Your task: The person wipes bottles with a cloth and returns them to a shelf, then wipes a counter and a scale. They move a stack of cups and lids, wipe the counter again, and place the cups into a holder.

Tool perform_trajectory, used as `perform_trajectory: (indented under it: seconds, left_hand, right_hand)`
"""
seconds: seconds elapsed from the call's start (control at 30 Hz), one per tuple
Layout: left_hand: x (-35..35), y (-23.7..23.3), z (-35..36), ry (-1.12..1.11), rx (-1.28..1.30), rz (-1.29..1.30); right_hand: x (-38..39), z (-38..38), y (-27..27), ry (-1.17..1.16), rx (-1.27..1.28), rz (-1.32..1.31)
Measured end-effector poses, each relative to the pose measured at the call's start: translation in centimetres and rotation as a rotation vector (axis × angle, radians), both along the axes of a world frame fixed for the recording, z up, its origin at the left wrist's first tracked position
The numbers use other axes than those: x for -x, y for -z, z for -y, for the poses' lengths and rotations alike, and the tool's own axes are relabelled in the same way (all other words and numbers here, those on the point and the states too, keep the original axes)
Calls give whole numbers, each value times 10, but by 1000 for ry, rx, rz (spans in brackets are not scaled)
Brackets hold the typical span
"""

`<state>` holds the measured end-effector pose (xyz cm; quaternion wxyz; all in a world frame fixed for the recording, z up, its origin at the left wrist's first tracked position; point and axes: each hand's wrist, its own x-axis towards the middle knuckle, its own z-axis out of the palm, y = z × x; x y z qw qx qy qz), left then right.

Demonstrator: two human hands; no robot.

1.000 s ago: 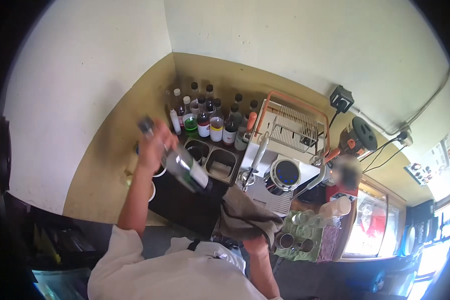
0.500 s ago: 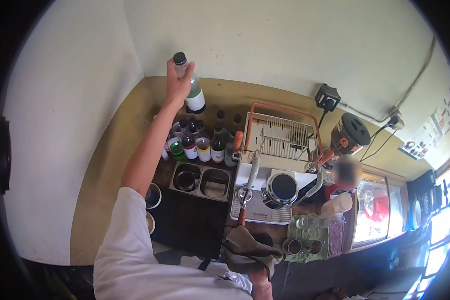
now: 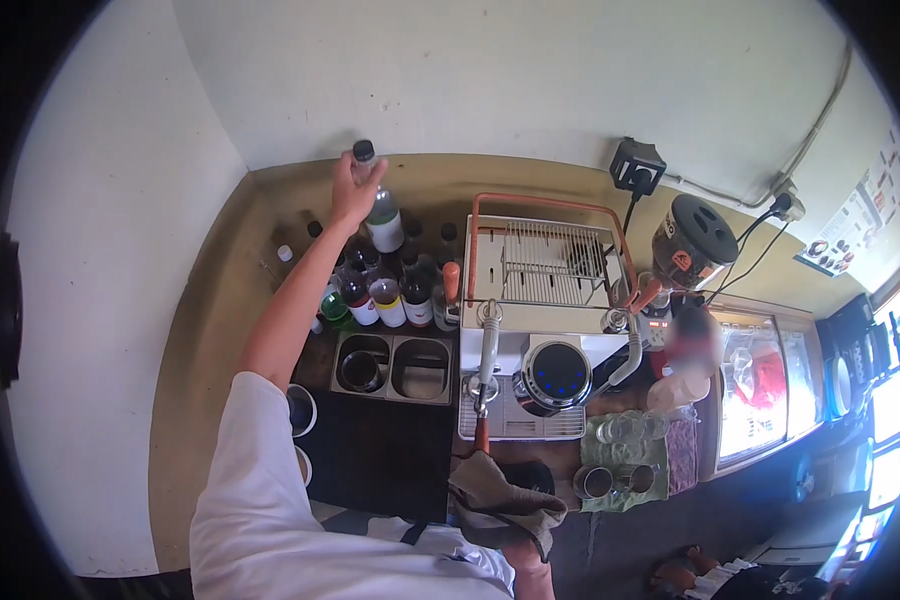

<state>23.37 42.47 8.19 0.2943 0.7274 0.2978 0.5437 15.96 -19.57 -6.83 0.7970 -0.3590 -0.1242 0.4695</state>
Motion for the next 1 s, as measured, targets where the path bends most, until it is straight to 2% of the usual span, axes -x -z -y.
perform_trajectory:
  seconds: [0.1, 0.2, 0.23, 0.4, 0.43, 0.5, 0.57, 0.67, 0.73, 0.83, 0.93, 1.0]
  left_hand:
    - [4, 13, -3, 25, 78, -204]
    - [15, 21, 3, 23, -9, -400]
    - [17, 20, -2, 53, 21, -558]
    - [16, 37, -20, 150, 45, -1021]
    - [15, 41, -22, 178, 46, -1118]
    - [11, 52, -27, 147, 78, -1143]
    - [7, 59, -32, 140, 86, -1164]
    - [5, 55, -37, 189, 95, -1220]
    - [7, 33, -34, 264, 142, -1288]
    - [21, 15, -47, 227, 33, -1186]
    - [40, 10, -56, 119, 78, -1310]
    - [48, 24, -63, 79, 122, -1362]
  right_hand:
    - [0, 0, 5, 1, 14, -6]
    - [1, -1, 8, 8, 18, -6]
    - [1, 1, 10, 11, 26, -5]
    - [1, 8, 30, 19, 121, 42]
    - [0, 4, 26, 15, 58, 9]
    - [-2, -10, 6, 0, -68, -60]
    - [-2, -10, 3, 7, -61, -63]
    - [2, -9, 4, 20, -27, -63]
    - [2, -9, 4, 26, -12, -63]
    - [-4, -13, 0, 29, 5, -58]
    - [-10, -15, -4, 39, 10, -48]
    - [-10, -14, -7, 48, 15, -54]
